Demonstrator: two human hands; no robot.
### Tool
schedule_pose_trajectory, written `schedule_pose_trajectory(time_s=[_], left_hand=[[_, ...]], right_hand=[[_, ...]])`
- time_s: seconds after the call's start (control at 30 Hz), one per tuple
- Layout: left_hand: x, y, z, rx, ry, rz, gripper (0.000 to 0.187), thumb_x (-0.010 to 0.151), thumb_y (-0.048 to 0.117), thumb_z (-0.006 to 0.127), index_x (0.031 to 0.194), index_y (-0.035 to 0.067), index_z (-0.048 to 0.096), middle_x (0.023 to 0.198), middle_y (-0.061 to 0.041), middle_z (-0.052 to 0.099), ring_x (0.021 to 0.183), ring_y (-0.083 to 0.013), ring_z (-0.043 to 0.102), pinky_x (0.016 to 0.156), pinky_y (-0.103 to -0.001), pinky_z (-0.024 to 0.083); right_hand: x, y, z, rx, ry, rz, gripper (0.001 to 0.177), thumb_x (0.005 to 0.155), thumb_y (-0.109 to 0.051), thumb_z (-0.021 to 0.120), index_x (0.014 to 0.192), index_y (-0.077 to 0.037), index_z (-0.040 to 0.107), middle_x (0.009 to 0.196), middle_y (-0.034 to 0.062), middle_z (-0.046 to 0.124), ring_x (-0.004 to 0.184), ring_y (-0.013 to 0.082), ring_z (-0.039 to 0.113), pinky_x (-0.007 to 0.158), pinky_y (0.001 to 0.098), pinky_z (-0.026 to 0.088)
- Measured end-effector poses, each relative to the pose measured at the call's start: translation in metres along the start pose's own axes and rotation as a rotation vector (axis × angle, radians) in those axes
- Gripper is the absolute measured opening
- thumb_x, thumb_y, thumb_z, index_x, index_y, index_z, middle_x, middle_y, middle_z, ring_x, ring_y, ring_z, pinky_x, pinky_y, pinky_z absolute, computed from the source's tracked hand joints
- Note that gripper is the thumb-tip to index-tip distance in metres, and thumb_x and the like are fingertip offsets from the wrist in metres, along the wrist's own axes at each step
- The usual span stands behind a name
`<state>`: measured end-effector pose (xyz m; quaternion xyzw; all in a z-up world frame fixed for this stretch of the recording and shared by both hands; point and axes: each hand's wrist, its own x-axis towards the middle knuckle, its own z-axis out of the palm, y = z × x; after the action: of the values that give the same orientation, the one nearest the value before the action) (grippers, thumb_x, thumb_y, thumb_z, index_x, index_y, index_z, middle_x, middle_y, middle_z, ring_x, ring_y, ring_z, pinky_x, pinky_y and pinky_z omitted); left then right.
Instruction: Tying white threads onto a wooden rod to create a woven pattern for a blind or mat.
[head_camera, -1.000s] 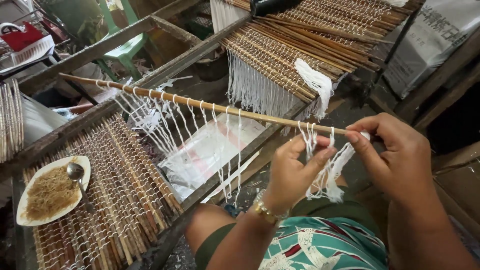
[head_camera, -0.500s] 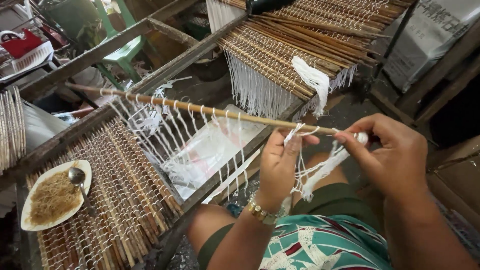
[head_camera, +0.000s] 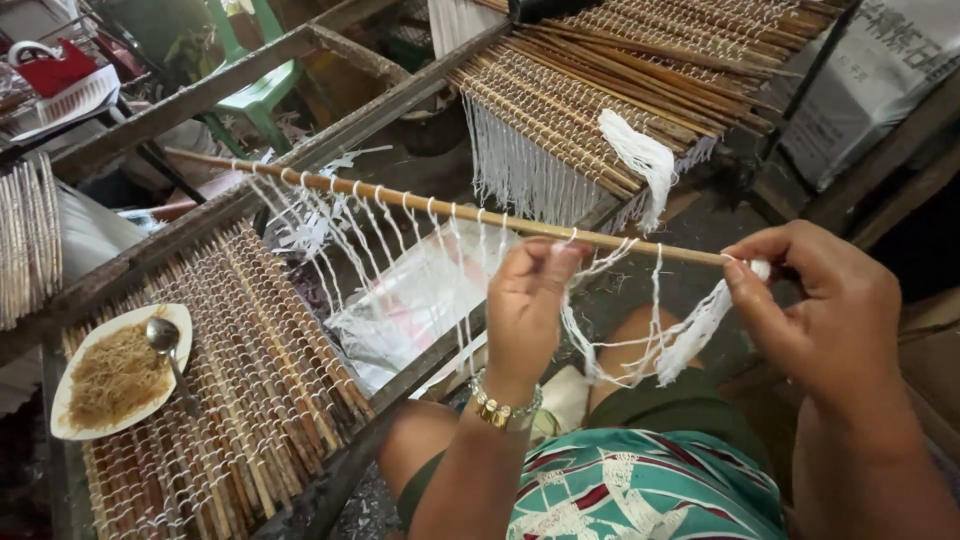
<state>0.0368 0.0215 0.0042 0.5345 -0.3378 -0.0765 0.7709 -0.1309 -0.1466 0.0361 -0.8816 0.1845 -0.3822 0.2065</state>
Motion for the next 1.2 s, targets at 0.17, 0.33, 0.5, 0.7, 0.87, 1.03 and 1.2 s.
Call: schedule_pose_trajectory(time_s=[0.17, 0.33, 0.5, 0.7, 0.87, 1.03, 1.2], left_hand=[[-0.002, 0.010, 0.008, -0.055, -0.044, -0.203, 0.021, 0.092, 0.018, 0.072, 0.100, 0.005, 0.059, 0.092, -0.010, 0.068, 0.078, -0.0150, 0.068, 0.065, -0.018, 0.059], [-0.001, -0.018, 0.007, -0.553, -0.062, -0.183, 0.016, 0.102, 0.019, 0.061, 0.105, 0.004, 0.060, 0.102, -0.012, 0.067, 0.100, -0.0251, 0.065, 0.098, -0.037, 0.053], [-0.004, -0.020, 0.041, -1.177, -0.311, -0.179, 0.026, 0.110, 0.025, 0.055, 0.096, 0.005, 0.066, 0.095, -0.007, 0.072, 0.096, -0.0243, 0.071, 0.104, -0.046, 0.055], [0.006, 0.005, 0.048, -1.404, 0.212, -0.310, 0.032, 0.096, 0.026, 0.057, 0.069, 0.017, 0.040, 0.065, 0.005, 0.033, 0.056, -0.0088, 0.030, 0.053, -0.021, 0.029], [0.008, 0.008, 0.045, -1.334, 0.200, -0.220, 0.026, 0.101, 0.026, 0.054, 0.077, 0.018, 0.052, 0.064, 0.006, 0.041, 0.054, -0.0071, 0.035, 0.050, -0.019, 0.037], [0.000, -0.048, 0.030, -1.178, 0.022, -0.199, 0.035, 0.099, 0.038, 0.057, 0.072, 0.018, 0.049, 0.063, 0.006, 0.043, 0.056, -0.0069, 0.041, 0.056, -0.020, 0.038], [-0.054, -0.145, -0.014, -1.078, -0.001, -0.353, 0.037, 0.095, 0.048, 0.065, 0.074, 0.019, 0.054, 0.071, 0.004, 0.052, 0.062, -0.0082, 0.045, 0.063, -0.021, 0.040]], right_hand=[[0.000, -0.003, 0.000, 0.014, -0.020, 0.011, 0.011, 0.103, -0.017, 0.071, 0.105, -0.008, 0.076, 0.082, 0.0005, 0.065, 0.067, 0.0116, 0.054, 0.064, 0.0284, 0.039], [0.001, -0.004, 0.001, 0.049, 0.008, 0.014, 0.008, 0.104, -0.013, 0.073, 0.105, -0.005, 0.075, 0.085, 0.0026, 0.066, 0.073, 0.0119, 0.056, 0.069, 0.0265, 0.041], [0.000, -0.008, 0.008, 0.074, 0.000, 0.018, 0.012, 0.102, -0.015, 0.079, 0.104, -0.005, 0.074, 0.083, 0.0023, 0.063, 0.067, 0.0106, 0.051, 0.063, 0.0261, 0.036], [-0.001, -0.004, 0.012, -0.031, 0.016, -0.073, 0.012, 0.106, -0.017, 0.080, 0.106, -0.005, 0.077, 0.089, 0.0035, 0.069, 0.072, 0.0130, 0.059, 0.068, 0.0279, 0.041], [-0.002, 0.003, 0.011, 0.015, 0.023, 0.058, 0.013, 0.110, -0.012, 0.081, 0.118, -0.003, 0.077, 0.099, 0.0077, 0.064, 0.074, 0.0133, 0.052, 0.070, 0.0266, 0.041], [0.017, 0.051, 0.010, 0.142, 0.013, 0.021, 0.013, 0.116, -0.006, 0.077, 0.118, 0.003, 0.068, 0.097, 0.0131, 0.056, 0.079, 0.0191, 0.049, 0.072, 0.0312, 0.036], [0.049, 0.058, -0.012, 0.258, -0.001, 0.165, 0.022, 0.124, -0.028, 0.064, 0.133, -0.008, 0.061, 0.094, 0.0048, 0.050, 0.078, 0.0116, 0.042, 0.069, 0.0256, 0.030]])
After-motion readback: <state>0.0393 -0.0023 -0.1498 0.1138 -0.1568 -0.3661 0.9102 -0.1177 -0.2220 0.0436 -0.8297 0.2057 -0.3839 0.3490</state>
